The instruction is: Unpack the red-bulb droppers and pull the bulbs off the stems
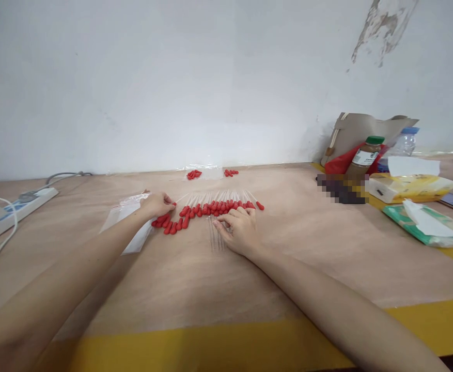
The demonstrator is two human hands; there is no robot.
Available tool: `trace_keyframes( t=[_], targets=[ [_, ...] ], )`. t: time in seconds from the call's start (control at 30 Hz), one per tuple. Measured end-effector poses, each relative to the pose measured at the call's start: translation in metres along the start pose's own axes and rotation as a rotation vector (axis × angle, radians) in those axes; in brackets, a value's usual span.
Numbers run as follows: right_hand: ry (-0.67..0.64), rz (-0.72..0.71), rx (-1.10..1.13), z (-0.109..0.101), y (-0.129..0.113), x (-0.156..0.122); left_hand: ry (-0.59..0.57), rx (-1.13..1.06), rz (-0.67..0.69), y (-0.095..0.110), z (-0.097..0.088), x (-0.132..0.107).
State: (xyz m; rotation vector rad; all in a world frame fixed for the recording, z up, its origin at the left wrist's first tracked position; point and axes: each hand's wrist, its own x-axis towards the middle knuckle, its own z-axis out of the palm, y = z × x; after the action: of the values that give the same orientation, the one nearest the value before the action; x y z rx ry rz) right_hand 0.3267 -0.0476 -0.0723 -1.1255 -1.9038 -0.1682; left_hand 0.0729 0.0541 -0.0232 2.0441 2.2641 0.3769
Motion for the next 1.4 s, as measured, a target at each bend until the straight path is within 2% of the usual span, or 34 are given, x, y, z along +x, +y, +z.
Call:
trace_keyframes(
  t=[0.1,0.17,0.23,0.27,0.33,0.4,0.47,0.53,0.8,1.0,1.4],
  targets=[
    [0.001,0.001,0.001,-0.002,-0.001,0.0,0.084,-0.025,0.015,0.003,-0.008,-0.012],
    [0.025,0.009,0.007,-0.003,-0.001,0.0,0.216,-0.066,0.085,0.004,-0.016,-0.029],
    [0.08,0.015,0.009,-0.004,-0.001,0.0,0.382,-0.158,0.26,0.004,-0.019,-0.052],
    [0.108,0.009,0.007,-0.005,-0.001,0.001,0.415,-0.21,0.37,0.003,-0.018,-0.064],
    [0.129,-0.036,0.001,-0.006,-0.002,0.001,0.421,-0.281,0.562,0.003,-0.01,-0.087],
    [0.082,-0.114,-0.006,-0.006,-0.004,0.001,0.438,-0.29,0.721,0.004,0.003,-0.104],
    [0.014,-0.186,-0.013,-0.005,-0.005,0.0,0.472,-0.283,0.873,0.007,0.016,-0.114],
    [-0.026,-0.226,-0.027,-0.004,-0.006,-0.001,0.488,-0.282,0.962,0.011,0.023,-0.119],
    [-0.114,-0.306,-0.105,0.001,-0.008,-0.001,0.475,-0.252,0.949,0.016,0.028,-0.118],
    [-0.094,-0.355,-0.055,-0.002,-0.01,-0.003,0.36,-0.141,0.939,0.018,0.022,-0.12],
    [-0.06,-0.4,-0.011,-0.008,-0.012,-0.005,0.297,-0.118,0.993,0.018,0.016,-0.125]
  ],
)
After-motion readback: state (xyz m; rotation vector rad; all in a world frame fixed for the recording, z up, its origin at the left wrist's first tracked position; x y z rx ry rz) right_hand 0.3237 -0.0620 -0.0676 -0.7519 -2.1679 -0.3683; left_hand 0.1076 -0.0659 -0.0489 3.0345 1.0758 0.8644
